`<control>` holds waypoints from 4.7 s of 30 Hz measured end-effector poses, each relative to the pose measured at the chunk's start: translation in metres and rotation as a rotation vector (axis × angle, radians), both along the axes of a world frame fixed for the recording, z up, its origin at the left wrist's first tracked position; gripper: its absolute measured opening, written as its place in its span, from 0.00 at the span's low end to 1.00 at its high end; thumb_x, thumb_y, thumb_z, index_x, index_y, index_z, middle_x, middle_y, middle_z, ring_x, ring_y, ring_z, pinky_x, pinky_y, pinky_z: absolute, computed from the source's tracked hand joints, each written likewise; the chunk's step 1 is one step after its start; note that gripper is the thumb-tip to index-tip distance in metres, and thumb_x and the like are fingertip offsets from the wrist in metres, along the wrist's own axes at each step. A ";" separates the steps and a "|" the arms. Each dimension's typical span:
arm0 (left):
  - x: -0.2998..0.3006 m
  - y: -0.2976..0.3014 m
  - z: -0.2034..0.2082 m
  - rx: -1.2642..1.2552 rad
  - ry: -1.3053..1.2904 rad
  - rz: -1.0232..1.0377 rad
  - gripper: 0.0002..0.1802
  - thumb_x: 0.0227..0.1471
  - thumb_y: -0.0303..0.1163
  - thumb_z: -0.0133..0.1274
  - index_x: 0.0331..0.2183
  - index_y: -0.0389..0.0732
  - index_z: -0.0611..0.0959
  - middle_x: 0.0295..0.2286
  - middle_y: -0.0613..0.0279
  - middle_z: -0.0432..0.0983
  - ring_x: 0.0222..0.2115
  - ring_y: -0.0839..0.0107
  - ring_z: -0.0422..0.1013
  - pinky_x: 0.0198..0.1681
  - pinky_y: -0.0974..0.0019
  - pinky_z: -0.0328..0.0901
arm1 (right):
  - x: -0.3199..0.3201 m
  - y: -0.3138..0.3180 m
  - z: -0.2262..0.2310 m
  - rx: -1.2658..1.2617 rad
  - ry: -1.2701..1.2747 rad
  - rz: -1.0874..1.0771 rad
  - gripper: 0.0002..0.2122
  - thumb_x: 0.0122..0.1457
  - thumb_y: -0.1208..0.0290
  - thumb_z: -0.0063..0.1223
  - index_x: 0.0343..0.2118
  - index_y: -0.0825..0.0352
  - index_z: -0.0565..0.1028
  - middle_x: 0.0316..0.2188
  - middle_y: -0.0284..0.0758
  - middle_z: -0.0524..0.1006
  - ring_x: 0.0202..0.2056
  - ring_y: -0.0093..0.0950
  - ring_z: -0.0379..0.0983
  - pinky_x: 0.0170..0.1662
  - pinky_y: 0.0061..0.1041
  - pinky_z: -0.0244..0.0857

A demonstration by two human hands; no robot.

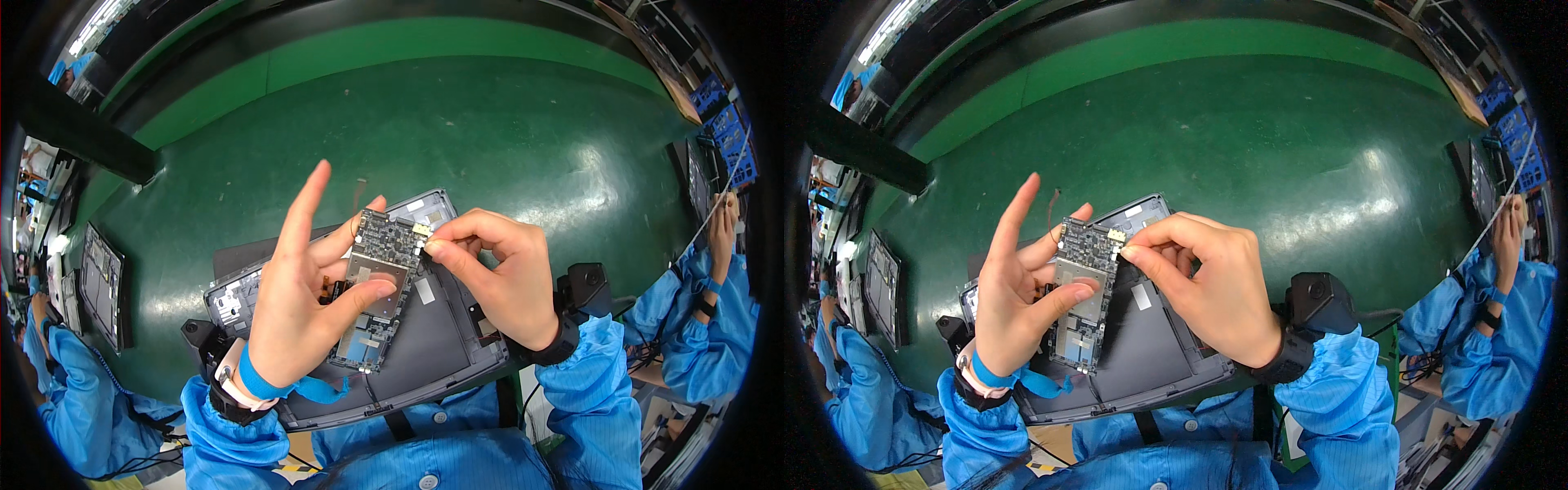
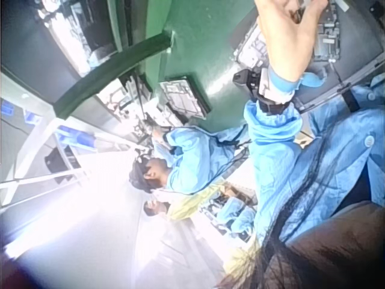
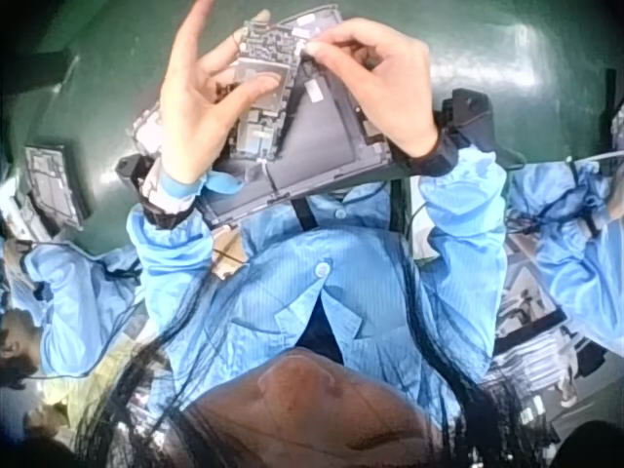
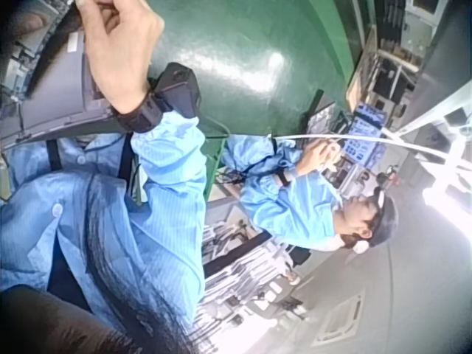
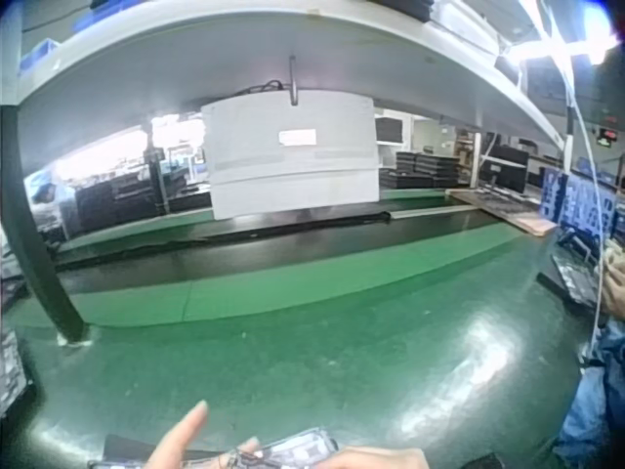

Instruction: Assembling the internal components of a portable electronic device, connecting wires and placing the motherboard into the chassis.

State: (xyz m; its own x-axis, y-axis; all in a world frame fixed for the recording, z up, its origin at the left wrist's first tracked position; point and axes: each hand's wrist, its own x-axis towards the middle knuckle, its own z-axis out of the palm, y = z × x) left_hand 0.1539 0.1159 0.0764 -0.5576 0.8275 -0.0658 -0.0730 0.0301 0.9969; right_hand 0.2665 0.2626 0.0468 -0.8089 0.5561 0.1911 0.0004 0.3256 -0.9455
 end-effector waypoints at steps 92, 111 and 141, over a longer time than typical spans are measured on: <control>-0.017 -0.002 -0.015 0.056 0.344 -0.045 0.12 0.42 0.17 0.53 0.33 0.35 0.73 0.46 0.52 0.68 0.35 0.71 0.73 0.33 0.74 0.65 | 0.034 0.000 0.052 0.204 -0.245 0.261 0.09 0.57 0.75 0.43 0.27 0.71 0.76 0.10 0.31 0.72 0.12 0.19 0.67 0.17 0.19 0.59; -0.018 -0.007 -0.007 -0.062 0.325 -0.174 0.03 0.43 0.20 0.53 0.26 0.33 0.78 0.49 0.46 0.62 0.45 0.69 0.65 0.45 0.70 0.60 | -0.001 -0.018 0.053 0.944 -0.373 0.389 0.11 0.53 0.68 0.50 0.18 0.69 0.71 0.10 0.43 0.69 0.16 0.43 0.69 0.19 0.37 0.61; -0.019 -0.008 -0.011 -0.066 0.360 -0.158 0.04 0.46 0.21 0.52 0.29 0.32 0.78 0.49 0.47 0.61 0.43 0.72 0.65 0.44 0.71 0.61 | 0.001 -0.026 0.024 0.364 0.033 0.058 0.04 0.43 0.80 0.56 0.23 0.67 0.73 0.20 0.32 0.70 0.25 0.27 0.66 0.28 0.24 0.61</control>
